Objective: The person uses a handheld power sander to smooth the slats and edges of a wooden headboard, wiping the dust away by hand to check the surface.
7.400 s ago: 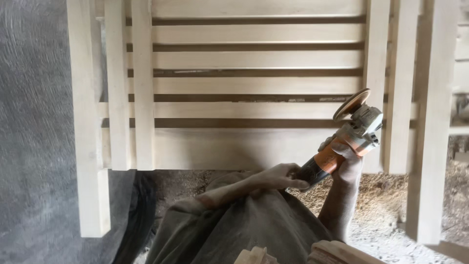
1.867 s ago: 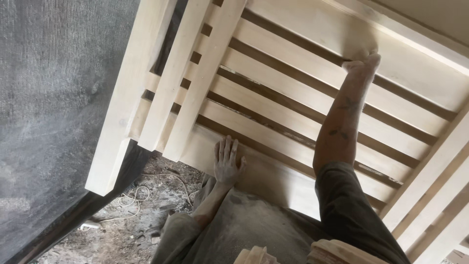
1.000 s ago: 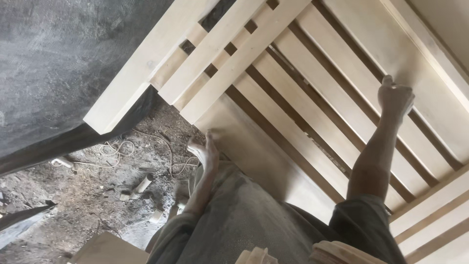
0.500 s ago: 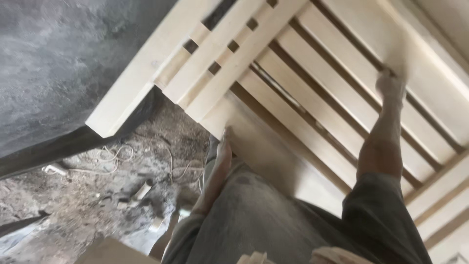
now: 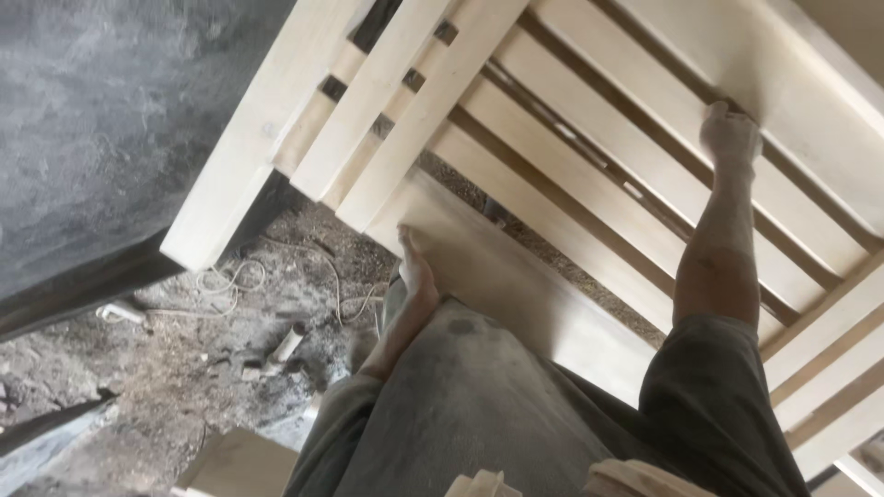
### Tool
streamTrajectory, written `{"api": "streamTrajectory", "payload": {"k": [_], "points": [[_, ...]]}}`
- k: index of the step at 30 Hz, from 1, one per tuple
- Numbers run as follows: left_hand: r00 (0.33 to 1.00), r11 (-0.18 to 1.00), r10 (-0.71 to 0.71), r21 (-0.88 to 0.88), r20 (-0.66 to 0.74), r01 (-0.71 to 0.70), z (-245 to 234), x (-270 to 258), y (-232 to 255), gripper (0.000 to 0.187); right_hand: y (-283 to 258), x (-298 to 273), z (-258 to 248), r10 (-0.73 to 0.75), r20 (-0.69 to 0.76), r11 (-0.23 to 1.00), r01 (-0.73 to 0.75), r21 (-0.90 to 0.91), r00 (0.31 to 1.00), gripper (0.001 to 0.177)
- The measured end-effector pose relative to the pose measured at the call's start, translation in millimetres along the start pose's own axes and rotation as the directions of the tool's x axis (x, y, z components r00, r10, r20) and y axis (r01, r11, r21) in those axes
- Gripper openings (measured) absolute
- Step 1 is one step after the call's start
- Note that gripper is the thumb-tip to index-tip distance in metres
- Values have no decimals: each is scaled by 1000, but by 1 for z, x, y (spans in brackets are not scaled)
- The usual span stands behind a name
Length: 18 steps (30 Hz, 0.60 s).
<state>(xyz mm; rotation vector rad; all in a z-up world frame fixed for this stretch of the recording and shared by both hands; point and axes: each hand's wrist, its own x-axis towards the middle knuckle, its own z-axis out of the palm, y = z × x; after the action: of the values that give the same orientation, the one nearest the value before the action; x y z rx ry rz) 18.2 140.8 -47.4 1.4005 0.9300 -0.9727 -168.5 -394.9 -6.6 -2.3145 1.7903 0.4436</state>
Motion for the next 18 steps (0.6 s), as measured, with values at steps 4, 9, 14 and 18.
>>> {"api": "streamTrajectory", "payload": {"k": [4, 9, 14, 18], "points": [[990, 677, 11, 728, 138, -109, -46, -18, 64, 81, -6, -25, -13, 100, 76, 994, -102, 30, 992, 71], [819, 284, 564, 907, 105, -312, -37, -23, 128, 56, -15, -37, -14, 135, 90, 989, -140, 48, 987, 68], [318, -330, 728, 717, 607, -614, 28, 85, 190, 69, -2, -31, -8, 97, 56, 992, -101, 77, 994, 67], [455, -503, 520, 690, 723, -521, 105, 97, 216, 74, -4, -24, 0, 58, -24, 998, -57, 33, 998, 68]]}}
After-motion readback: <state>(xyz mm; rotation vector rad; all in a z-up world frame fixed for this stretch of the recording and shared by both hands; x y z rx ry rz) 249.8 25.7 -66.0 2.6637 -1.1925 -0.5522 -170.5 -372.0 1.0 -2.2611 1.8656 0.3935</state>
